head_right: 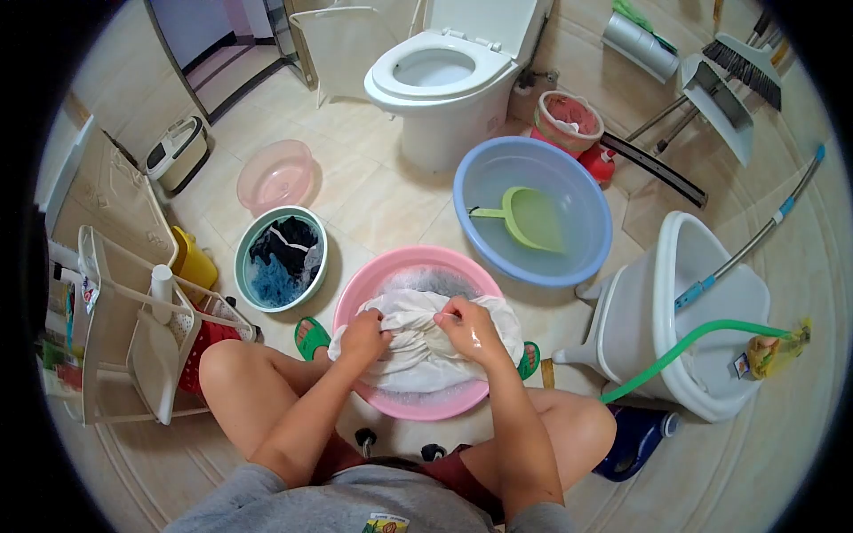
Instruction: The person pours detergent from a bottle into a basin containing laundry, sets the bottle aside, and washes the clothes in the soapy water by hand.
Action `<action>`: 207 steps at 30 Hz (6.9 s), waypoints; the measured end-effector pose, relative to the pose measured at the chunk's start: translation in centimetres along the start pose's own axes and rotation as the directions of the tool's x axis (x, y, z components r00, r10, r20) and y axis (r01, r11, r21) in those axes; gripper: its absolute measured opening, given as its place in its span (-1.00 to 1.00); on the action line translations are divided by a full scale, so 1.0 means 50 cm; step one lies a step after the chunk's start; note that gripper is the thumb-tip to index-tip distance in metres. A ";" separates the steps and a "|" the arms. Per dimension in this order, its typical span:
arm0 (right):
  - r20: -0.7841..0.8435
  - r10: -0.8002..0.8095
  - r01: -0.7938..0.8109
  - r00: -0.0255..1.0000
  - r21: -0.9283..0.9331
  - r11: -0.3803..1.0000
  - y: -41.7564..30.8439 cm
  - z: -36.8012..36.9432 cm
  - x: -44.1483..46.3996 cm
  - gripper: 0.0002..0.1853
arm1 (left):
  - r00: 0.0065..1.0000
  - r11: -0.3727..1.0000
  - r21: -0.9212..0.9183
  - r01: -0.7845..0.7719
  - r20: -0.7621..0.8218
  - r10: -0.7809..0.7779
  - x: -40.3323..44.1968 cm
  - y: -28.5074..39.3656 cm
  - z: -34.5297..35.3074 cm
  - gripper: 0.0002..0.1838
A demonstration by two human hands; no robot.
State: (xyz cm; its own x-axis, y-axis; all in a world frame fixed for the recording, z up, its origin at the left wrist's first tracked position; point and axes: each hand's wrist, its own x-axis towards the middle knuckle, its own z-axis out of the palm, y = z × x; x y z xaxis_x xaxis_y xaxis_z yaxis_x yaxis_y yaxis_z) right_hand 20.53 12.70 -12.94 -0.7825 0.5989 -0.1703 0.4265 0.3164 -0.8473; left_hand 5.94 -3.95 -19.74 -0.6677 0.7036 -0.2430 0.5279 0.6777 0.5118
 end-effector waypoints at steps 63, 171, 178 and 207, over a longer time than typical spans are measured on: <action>0.140 -0.131 0.139 0.981 -0.047 0.989 -0.085 -0.114 -0.053 -0.71 | 0.976 0.874 -0.451 -0.178 -0.192 0.099 0.004 0.065 -0.139 -0.72; -0.063 -0.173 0.177 0.983 0.579 0.796 -0.102 -0.023 -0.023 -0.87 | 0.865 0.709 -0.499 -0.498 -0.347 0.363 -0.037 0.145 -0.112 -0.74; -0.140 -0.018 0.101 0.990 0.608 0.788 -0.042 -0.060 -0.003 -0.88 | 0.987 0.358 -0.925 -0.127 -0.154 -0.047 0.003 0.060 -0.064 -0.81; -0.184 -0.189 0.260 0.964 0.543 0.798 -0.095 -0.034 -0.018 -0.90 | 0.904 0.621 -0.689 -0.375 -0.420 0.080 0.001 0.064 -0.103 -0.63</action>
State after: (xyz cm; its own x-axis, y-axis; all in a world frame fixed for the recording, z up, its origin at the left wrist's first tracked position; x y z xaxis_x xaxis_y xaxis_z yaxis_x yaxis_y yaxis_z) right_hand 19.99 11.91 -7.92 -0.7518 0.6533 0.0888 -0.1100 0.0086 -0.9939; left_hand 4.89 -2.82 -13.86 -0.7816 0.6009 0.1672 0.2166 0.0101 0.9762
